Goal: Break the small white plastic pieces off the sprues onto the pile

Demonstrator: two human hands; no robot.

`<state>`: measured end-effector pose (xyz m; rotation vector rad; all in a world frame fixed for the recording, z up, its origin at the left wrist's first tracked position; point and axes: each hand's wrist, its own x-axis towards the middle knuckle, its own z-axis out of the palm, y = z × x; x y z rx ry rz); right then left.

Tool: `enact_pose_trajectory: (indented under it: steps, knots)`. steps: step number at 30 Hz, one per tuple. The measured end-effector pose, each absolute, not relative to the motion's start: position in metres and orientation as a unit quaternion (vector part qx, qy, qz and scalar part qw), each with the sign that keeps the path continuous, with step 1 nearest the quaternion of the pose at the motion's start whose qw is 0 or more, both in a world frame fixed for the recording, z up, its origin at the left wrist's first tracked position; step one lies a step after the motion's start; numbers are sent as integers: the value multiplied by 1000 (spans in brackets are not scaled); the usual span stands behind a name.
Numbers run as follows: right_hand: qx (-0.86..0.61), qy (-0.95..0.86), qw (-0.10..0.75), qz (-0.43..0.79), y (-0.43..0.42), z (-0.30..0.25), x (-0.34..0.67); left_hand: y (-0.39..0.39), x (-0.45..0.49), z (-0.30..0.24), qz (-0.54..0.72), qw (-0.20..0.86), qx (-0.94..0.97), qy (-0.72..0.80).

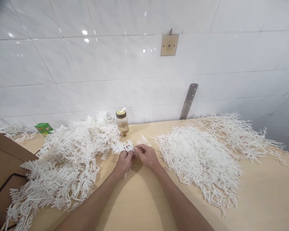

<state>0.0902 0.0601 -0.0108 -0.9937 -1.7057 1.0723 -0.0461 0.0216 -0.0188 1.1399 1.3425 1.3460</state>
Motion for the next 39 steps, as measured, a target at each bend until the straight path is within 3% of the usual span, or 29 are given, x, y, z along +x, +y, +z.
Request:
enact_pose_trajectory:
  steps: [6, 25, 34, 39]
  knots:
    - [-345, -583, 450, 581, 64, -15, 97, 22, -43, -17, 497, 390, 532, 564]
    - [-353, -496, 447, 655, 81, -32, 111, 13, -42, -6, 527, 479, 500, 493]
    - [-343, -546, 459, 611, 80, -31, 109, 14, -44, -9, 564, 516, 452, 459]
    - [-347, -622, 407, 573, 73, -25, 109, 19, -47, -15, 582, 476, 447, 485]
